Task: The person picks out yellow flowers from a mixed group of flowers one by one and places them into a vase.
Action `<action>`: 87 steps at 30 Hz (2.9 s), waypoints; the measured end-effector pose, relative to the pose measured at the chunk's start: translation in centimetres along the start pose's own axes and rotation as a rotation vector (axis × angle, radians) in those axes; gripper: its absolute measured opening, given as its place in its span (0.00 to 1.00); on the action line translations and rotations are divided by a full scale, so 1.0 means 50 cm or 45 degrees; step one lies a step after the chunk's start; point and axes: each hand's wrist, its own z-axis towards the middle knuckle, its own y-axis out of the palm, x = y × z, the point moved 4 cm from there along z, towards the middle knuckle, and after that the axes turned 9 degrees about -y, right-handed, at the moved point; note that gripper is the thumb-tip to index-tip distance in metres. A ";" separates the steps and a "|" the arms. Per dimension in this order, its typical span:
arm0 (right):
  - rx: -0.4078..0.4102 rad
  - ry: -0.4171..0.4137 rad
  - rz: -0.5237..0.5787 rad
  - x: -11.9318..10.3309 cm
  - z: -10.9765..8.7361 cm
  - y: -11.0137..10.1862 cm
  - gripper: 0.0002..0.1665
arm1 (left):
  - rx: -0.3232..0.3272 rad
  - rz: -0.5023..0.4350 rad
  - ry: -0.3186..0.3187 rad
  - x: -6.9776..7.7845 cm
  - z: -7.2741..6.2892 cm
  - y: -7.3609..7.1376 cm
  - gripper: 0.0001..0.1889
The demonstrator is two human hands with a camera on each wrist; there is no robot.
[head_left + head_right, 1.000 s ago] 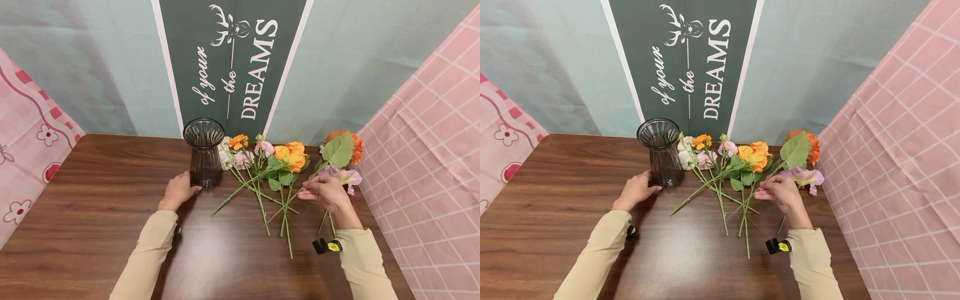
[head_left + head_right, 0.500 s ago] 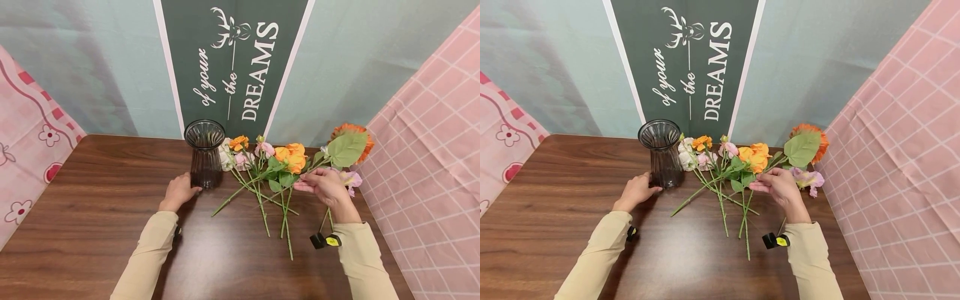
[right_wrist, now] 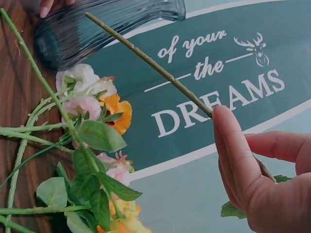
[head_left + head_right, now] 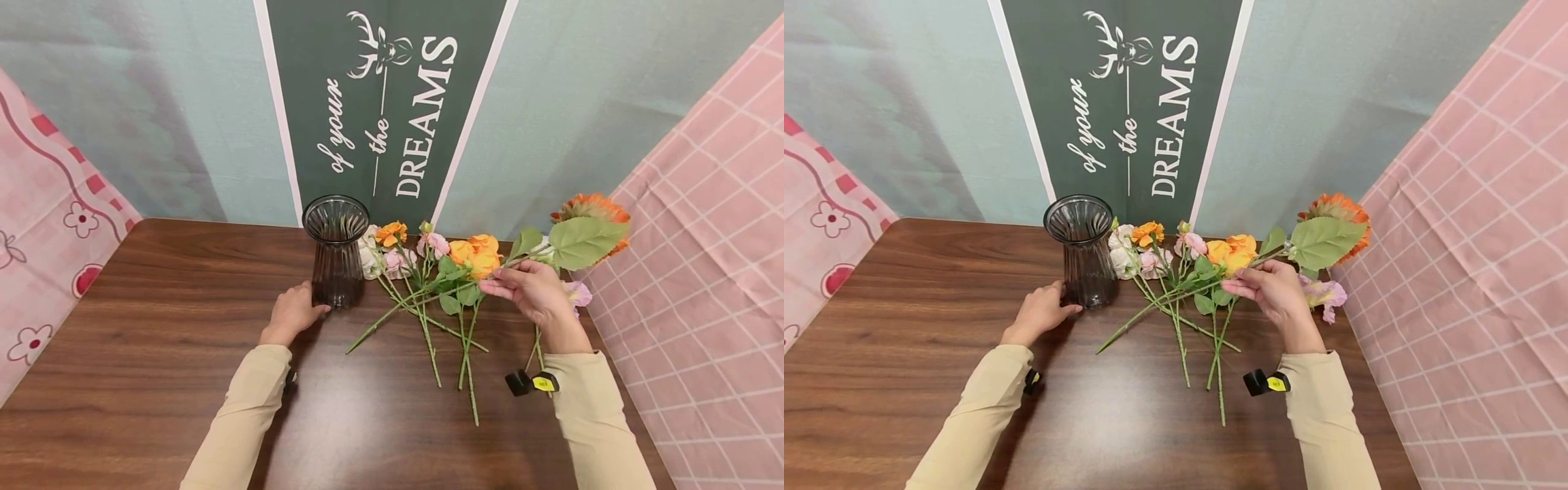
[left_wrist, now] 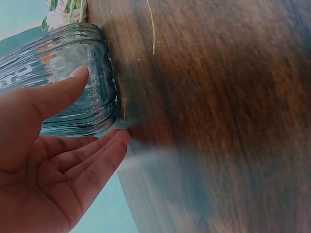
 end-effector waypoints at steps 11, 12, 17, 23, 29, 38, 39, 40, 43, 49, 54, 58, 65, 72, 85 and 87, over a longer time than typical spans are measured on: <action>-0.042 -0.033 0.012 -0.021 0.016 0.034 0.18 | 0.000 -0.004 -0.007 0.000 0.000 -0.002 0.30; -0.049 -0.038 0.011 -0.023 0.017 0.036 0.18 | 0.000 -0.007 -0.006 0.000 0.000 -0.002 0.30; -0.065 -0.076 0.014 -0.036 0.023 0.052 0.17 | 0.002 -0.008 0.001 -0.001 0.000 -0.003 0.29; -0.058 -0.135 -0.009 -0.054 0.031 0.076 0.15 | -0.002 -0.011 0.007 -0.002 -0.001 -0.004 0.28; -0.073 -0.190 -0.051 -0.076 0.040 0.106 0.15 | -0.004 -0.014 0.000 -0.002 -0.001 -0.004 0.28; -0.109 -0.237 -0.038 -0.105 0.056 0.144 0.13 | -0.013 -0.020 -0.003 -0.003 -0.001 -0.002 0.27; -0.107 -0.242 -0.036 -0.108 0.058 0.148 0.12 | -0.014 -0.022 -0.002 -0.003 -0.001 -0.002 0.27; -0.107 -0.246 -0.032 -0.110 0.060 0.152 0.12 | -0.014 -0.024 -0.001 -0.003 -0.001 -0.001 0.27; -0.110 -0.259 -0.012 -0.118 0.066 0.165 0.11 | -0.009 -0.022 0.002 -0.003 -0.002 -0.002 0.27; -0.093 -0.266 0.021 -0.130 0.079 0.188 0.09 | 0.000 -0.004 0.005 0.000 -0.001 -0.004 0.28; -0.047 -0.289 -0.044 -0.132 0.092 0.206 0.06 | -0.004 -0.001 0.006 -0.001 -0.001 -0.003 0.28; -0.019 -0.303 -0.161 -0.126 0.103 0.225 0.05 | -0.006 0.002 0.011 -0.001 -0.001 -0.005 0.28; -0.039 -0.286 -0.361 -0.108 0.119 0.258 0.02 | 0.004 0.015 0.017 0.000 -0.003 -0.006 0.29; -0.143 -0.265 -0.520 -0.084 0.126 0.282 0.07 | -0.009 0.025 0.011 -0.001 -0.003 -0.006 0.31; -0.207 -0.218 -0.692 -0.036 0.139 0.314 0.06 | -0.026 0.033 0.011 -0.002 -0.003 -0.004 0.33; -0.204 -0.208 -0.694 -0.030 0.139 0.318 0.07 | -0.027 0.033 0.012 -0.002 -0.003 -0.004 0.33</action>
